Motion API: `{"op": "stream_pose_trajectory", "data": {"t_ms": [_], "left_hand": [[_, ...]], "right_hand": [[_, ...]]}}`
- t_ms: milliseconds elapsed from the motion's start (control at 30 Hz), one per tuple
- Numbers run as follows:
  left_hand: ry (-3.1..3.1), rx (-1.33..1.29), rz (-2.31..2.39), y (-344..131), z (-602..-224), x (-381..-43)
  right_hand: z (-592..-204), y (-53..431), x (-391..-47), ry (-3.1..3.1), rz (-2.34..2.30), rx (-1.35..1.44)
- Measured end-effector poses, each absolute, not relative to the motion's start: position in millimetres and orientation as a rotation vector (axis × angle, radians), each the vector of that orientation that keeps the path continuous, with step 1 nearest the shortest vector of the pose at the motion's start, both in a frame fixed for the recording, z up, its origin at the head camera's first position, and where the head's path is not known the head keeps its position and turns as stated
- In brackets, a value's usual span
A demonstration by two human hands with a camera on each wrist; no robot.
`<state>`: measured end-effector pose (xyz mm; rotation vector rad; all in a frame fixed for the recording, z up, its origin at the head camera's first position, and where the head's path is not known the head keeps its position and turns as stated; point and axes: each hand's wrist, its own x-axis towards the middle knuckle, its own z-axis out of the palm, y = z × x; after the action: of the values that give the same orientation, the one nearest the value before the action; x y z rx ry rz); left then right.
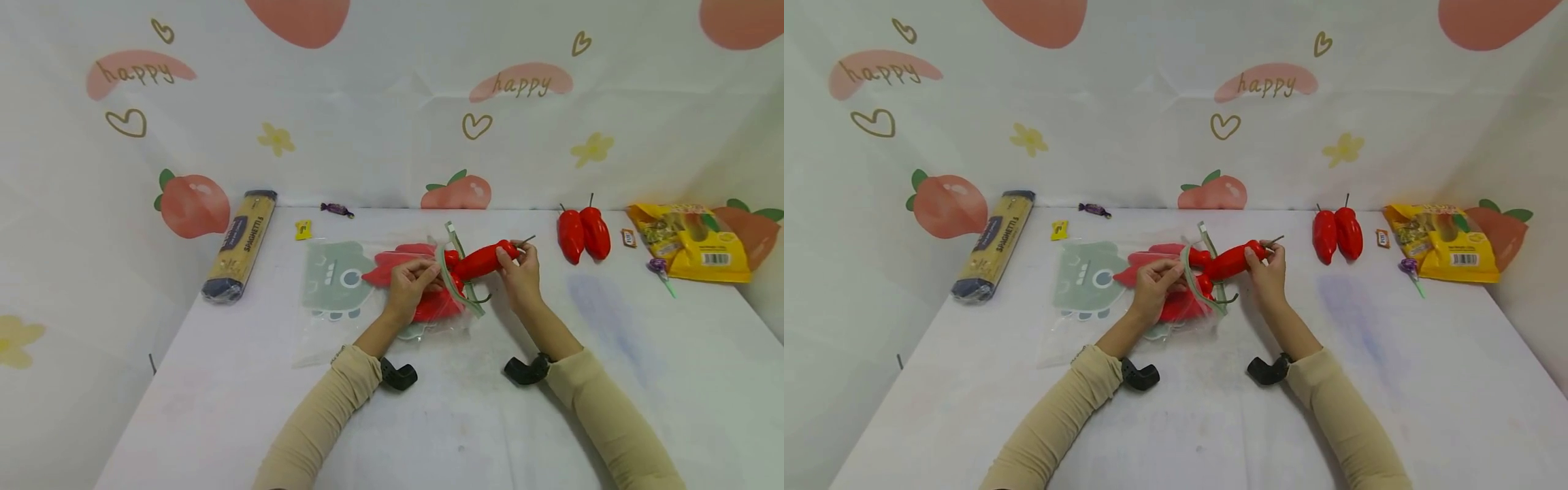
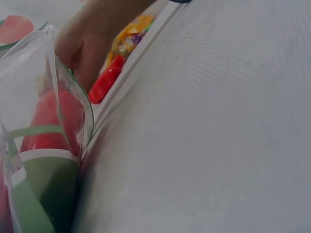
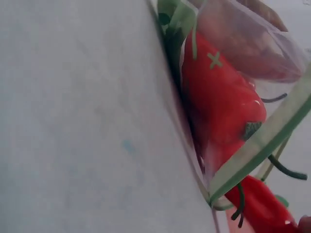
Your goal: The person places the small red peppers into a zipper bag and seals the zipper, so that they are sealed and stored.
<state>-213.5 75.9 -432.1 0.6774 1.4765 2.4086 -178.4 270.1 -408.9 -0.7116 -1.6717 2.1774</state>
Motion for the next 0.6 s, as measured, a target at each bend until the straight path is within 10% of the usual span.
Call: {"op": "stream_pose_trajectory", "data": {"t_ms": [600], "left_hand": [[1.483,0.684,2.398,77,-433,-213]], "right_hand": [[-436,253,-184,-2.26,1.919,-0.489]]}}
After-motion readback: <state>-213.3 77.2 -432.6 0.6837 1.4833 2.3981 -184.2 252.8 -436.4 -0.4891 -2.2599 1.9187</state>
